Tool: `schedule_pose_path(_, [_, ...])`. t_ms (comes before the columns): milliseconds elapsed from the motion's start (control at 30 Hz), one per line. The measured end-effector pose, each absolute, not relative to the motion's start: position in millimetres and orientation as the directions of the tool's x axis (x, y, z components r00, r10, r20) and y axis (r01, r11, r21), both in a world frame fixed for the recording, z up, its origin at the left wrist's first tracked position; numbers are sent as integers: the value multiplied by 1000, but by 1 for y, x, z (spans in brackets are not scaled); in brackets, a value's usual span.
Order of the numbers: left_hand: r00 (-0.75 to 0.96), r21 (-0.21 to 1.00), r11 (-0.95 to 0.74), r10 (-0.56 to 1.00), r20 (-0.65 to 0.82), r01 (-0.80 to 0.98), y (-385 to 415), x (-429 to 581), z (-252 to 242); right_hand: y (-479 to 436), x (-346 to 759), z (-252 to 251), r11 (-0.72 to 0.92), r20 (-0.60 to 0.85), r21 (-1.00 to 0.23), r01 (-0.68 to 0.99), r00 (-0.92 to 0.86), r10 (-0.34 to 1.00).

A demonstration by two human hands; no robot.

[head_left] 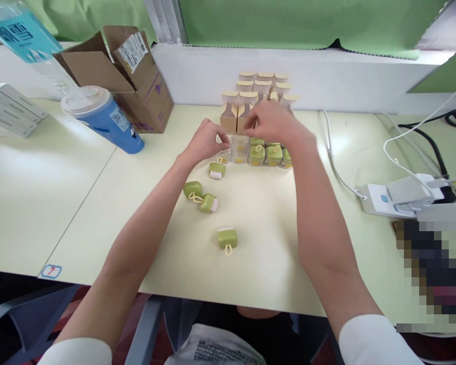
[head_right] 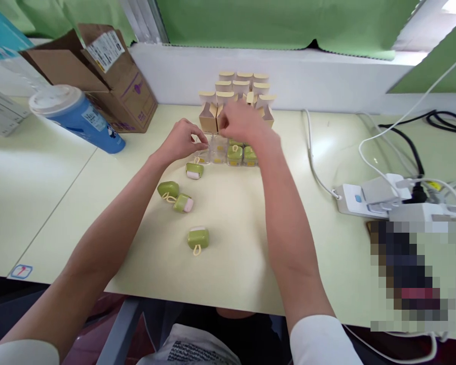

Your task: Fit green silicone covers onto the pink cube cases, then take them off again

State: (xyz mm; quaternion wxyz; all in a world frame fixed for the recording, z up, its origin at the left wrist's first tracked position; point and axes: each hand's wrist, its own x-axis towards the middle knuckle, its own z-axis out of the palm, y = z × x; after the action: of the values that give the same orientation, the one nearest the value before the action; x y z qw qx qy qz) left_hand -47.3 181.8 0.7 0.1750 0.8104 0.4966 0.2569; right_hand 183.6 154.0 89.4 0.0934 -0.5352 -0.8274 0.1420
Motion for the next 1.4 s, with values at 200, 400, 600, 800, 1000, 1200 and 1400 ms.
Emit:
schedule_pose_path(200, [380,560,-438,897,224,704,182,-48,0,141,220,105,255,-47,-302,918,-282,958])
schedule_pose_path(400, [396,549,-440,895,205,711,181,-46,2,151,223,84,319,-79,-320,892,-361,929])
schedule_pose_path(600, [401,502,-455,889,219,736,163,-43,28,153,222,75,370,-63,-313,875,-408,911])
schedule_pose_path(800, [596,509,-607,775,210,610,153,-2,37,159,221,66,355,-96,-291,888,-396,913])
schedule_pose_path(1000, [669,488,-622,737,100,612,171,19,19,161,223,68,412,-78,-295,862,-452,889])
schedule_pose_path(1200, [673,474,-628,733,94,618,185,23,6,159,222,66,391,-60,-344,854,-435,898])
schedule_pose_path(1400, [645,487,-579,763,43,653,187,27,5,154,215,67,357,-95,-375,856,-418,903])
